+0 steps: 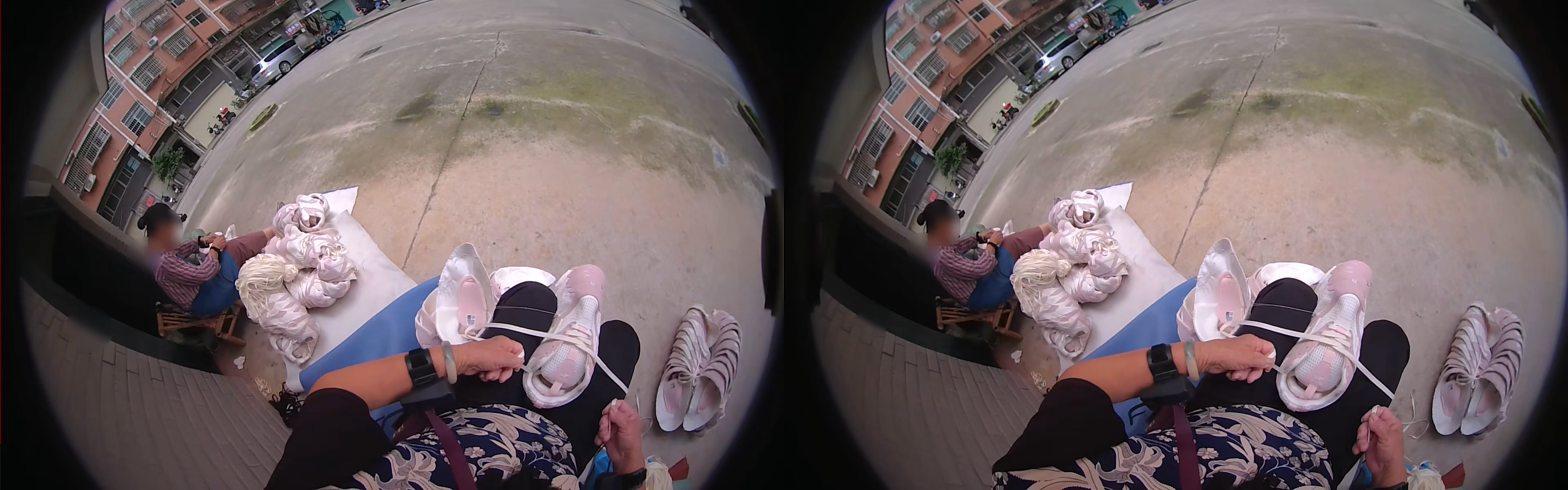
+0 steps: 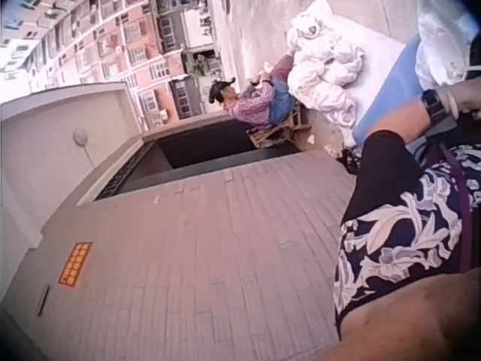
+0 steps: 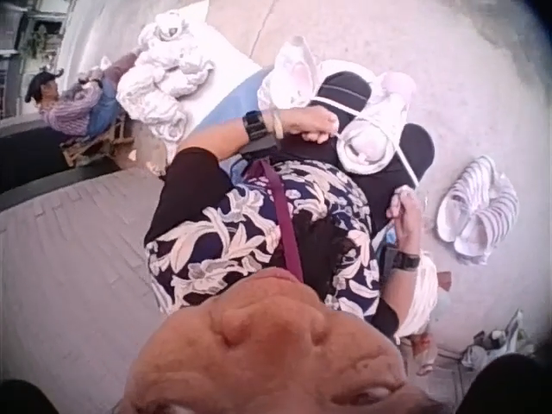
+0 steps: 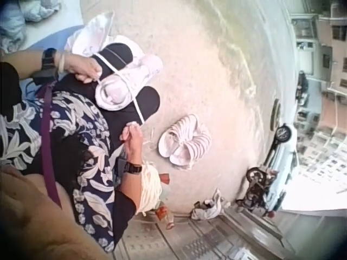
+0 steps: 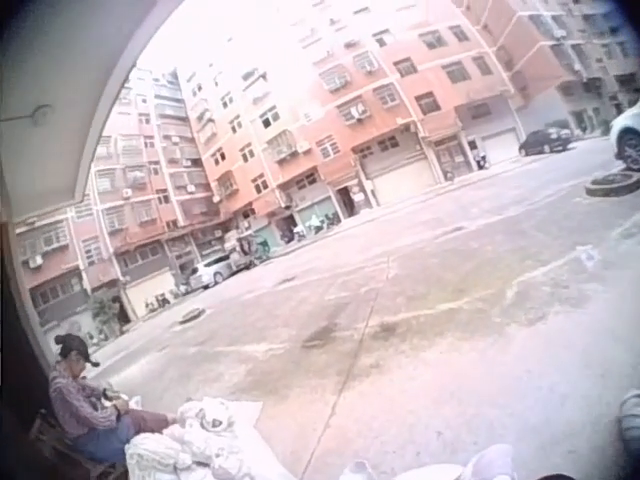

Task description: Lacing a pair of white and pink sneakers.

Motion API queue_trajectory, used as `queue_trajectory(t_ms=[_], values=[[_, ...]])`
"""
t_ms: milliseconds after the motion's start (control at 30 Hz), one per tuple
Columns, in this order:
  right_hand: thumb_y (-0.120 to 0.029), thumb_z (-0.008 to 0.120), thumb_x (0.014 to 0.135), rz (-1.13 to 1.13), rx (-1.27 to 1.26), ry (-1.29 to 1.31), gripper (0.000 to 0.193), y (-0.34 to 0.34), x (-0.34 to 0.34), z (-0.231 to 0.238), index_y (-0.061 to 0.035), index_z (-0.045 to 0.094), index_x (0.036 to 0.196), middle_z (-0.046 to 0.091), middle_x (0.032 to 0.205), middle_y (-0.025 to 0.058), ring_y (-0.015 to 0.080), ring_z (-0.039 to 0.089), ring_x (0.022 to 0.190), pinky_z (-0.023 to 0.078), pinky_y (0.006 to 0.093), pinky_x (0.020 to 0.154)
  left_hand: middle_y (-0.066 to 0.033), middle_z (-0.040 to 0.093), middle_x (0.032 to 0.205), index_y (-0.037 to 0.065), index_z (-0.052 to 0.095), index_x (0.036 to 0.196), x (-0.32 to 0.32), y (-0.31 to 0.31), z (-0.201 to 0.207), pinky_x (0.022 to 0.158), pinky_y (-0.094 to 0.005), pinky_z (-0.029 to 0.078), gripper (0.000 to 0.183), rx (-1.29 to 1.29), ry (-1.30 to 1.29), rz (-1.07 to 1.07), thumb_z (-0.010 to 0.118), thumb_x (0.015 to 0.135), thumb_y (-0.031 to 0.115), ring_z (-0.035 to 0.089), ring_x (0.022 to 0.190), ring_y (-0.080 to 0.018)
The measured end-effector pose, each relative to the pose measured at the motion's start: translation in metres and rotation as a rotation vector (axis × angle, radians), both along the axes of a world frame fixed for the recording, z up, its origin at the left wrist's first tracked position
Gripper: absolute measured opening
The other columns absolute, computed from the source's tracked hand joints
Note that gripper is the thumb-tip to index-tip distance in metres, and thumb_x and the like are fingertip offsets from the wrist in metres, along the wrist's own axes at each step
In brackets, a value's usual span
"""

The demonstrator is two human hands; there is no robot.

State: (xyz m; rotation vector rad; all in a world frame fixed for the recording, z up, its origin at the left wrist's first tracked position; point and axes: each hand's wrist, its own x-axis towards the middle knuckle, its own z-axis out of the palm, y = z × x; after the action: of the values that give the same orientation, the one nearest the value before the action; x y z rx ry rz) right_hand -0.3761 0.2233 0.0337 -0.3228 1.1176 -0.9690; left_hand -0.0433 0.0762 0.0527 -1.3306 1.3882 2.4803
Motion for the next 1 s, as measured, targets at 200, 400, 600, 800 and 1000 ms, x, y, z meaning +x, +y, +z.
queue_trajectory(t_ms=[200, 400, 600, 800, 1000], values=[[-0.015, 0.056, 0.089, 0.068, -0.156, 0.263, 0.011, -0.050, 0.043, -0.007, -0.0043, 0.055, 0.086, 0.062, 0.078, 0.0073, 0.0110, 0.059, 0.054, 0.048, 0.0234, 0.041, -0.0026, 0.053, 0.055, 0.006, 0.052, 0.081, -0.033, -0.023, -0.003, 0.031, -0.0211, 0.029, 0.013, -0.086, -0.027, 0.089, 0.049, 0.086, 0.017, 0.043, 0.035, -0.0071], [-0.014, 0.058, 0.090, -0.095, -0.363, 0.448, 0.010, -0.093, 0.049, -0.005, -0.0048, 0.060, 0.093, 0.062, 0.083, 0.0014, 0.0068, 0.059, 0.067, 0.050, 0.0199, 0.062, -0.0048, 0.056, 0.059, 0.004, 0.052, 0.081, -0.053, -0.047, -0.015, 0.031, -0.0216, 0.035, 0.013, -0.261, 0.008, 0.360, 0.048, 0.086, 0.016, 0.053, 0.040, -0.0106], [-0.010, 0.061, 0.088, -0.168, -0.355, 0.227, 0.011, -0.081, 0.039, -0.013, -0.0032, 0.061, 0.096, 0.062, 0.090, 0.0014, 0.0082, 0.059, 0.072, 0.049, 0.0210, 0.070, -0.0124, 0.056, 0.070, 0.001, 0.056, 0.075, -0.053, -0.028, -0.009, 0.062, -0.0379, 0.044, 0.011, -1.192, -0.066, 0.293, 0.056, 0.079, 0.011, 0.058, 0.067, -0.0289], [-0.009, 0.061, 0.087, -0.150, -0.391, 0.483, 0.013, -0.063, 0.032, -0.016, -0.0009, 0.063, 0.097, 0.057, 0.074, -0.0011, 0.0052, 0.049, 0.062, 0.040, 0.0189, 0.057, -0.0122, 0.055, 0.076, 0.001, 0.058, 0.077, -0.033, -0.044, 0.017, 0.067, -0.0373, 0.042, 0.010, -1.587, -0.150, 0.461, 0.058, 0.080, 0.010, 0.055, 0.075, -0.0300], [-0.015, 0.059, 0.090, -0.274, -0.341, 0.253, 0.010, -0.087, 0.061, -0.010, -0.0053, 0.057, 0.087, 0.057, 0.066, 0.0002, 0.0048, 0.049, 0.049, 0.039, 0.0194, 0.042, 0.0022, 0.046, 0.059, 0.004, 0.050, 0.072, -0.012, -0.020, 0.001, 0.047, -0.0236, 0.035, 0.021, -0.948, -0.139, 0.406, 0.054, 0.090, 0.014, 0.042, 0.052, -0.0058]])
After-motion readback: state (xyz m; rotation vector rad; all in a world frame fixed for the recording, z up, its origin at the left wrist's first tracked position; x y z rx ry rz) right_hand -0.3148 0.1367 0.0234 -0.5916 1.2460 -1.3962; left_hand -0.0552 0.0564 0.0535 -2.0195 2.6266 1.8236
